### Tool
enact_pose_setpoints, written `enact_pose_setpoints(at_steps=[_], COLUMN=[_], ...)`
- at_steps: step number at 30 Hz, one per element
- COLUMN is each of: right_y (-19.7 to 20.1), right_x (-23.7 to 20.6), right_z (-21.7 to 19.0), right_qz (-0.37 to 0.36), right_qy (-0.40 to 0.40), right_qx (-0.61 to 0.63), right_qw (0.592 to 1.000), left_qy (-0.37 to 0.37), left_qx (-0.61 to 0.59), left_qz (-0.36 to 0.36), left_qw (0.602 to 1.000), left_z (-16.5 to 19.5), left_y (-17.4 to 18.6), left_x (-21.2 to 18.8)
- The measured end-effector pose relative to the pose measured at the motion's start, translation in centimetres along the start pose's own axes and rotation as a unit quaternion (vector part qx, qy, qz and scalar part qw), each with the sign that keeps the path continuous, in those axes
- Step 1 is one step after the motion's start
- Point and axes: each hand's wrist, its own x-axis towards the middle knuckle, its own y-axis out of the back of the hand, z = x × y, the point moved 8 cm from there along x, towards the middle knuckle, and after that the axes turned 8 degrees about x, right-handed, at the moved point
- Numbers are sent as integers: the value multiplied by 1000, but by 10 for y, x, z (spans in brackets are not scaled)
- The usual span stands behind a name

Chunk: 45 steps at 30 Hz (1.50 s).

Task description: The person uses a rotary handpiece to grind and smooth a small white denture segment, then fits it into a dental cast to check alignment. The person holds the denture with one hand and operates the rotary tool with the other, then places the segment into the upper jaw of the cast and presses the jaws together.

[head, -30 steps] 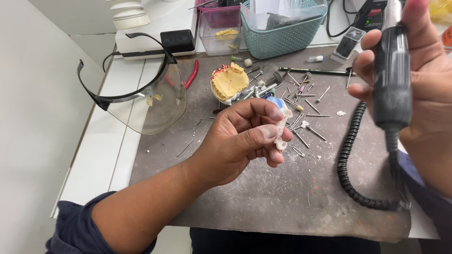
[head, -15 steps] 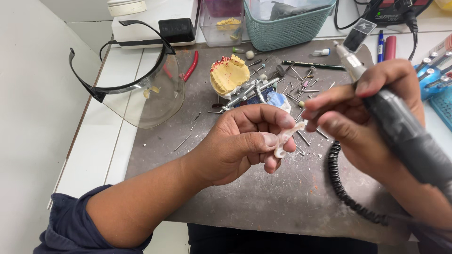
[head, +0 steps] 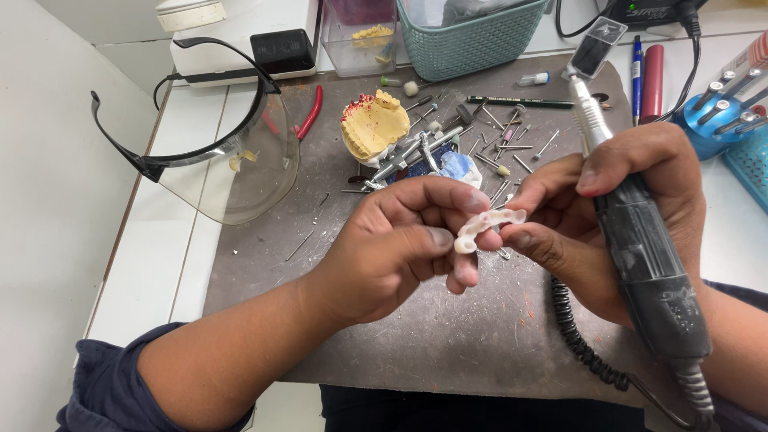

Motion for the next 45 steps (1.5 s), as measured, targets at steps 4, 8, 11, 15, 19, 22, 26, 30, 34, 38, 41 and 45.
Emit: enact_pose_setpoints(at_steps=[4, 8, 11, 15, 19, 22, 26, 30, 34, 38, 41, 45], right_y=[-2, -9, -9, -11, -8, -2, -2, -4, 13, 11, -5, -1], right_x=[-6, -13, -14, -13, -20, -25, -23, -22, -33, -39, -21, -14], right_z=[0, 4, 3, 1, 5, 8, 2, -6, 3, 8, -16, 17], right_qz=[-1, -25, -31, -33, -23, -24, -44, -36, 5, -33, -14, 104], right_qy=[12, 9, 8, 11, 7, 5, 33, 64, 23, -30, 0, -392], right_qx=[24, 12, 3, -5, -21, -17, -13, 21, 104, 148, 21, 180], right_qw=[1000, 1000, 999, 999, 999, 1000, 998, 997, 994, 988, 1000, 896], left_qy=[-152, -245, -268, -278, -276, -259, -243, -264, -277, -298, -316, -330], left_qx=[201, 455, 489, 495, 487, 469, 485, 505, 447, 414, 435, 454], left_qz=[25, 73, 77, 82, 71, 62, 68, 66, 69, 64, 64, 52], left_qw=[967, 853, 826, 819, 826, 842, 837, 819, 847, 858, 841, 826], left_z=[21, 36, 42, 45, 45, 43, 43, 44, 39, 38, 43, 51], left_y=[-14, -22, -25, -28, -28, -27, -27, -27, -18, -12, -13, -17], left_x=[-8, -20, -22, -24, -26, -22, -17, -22, -26, -31, -33, -31])
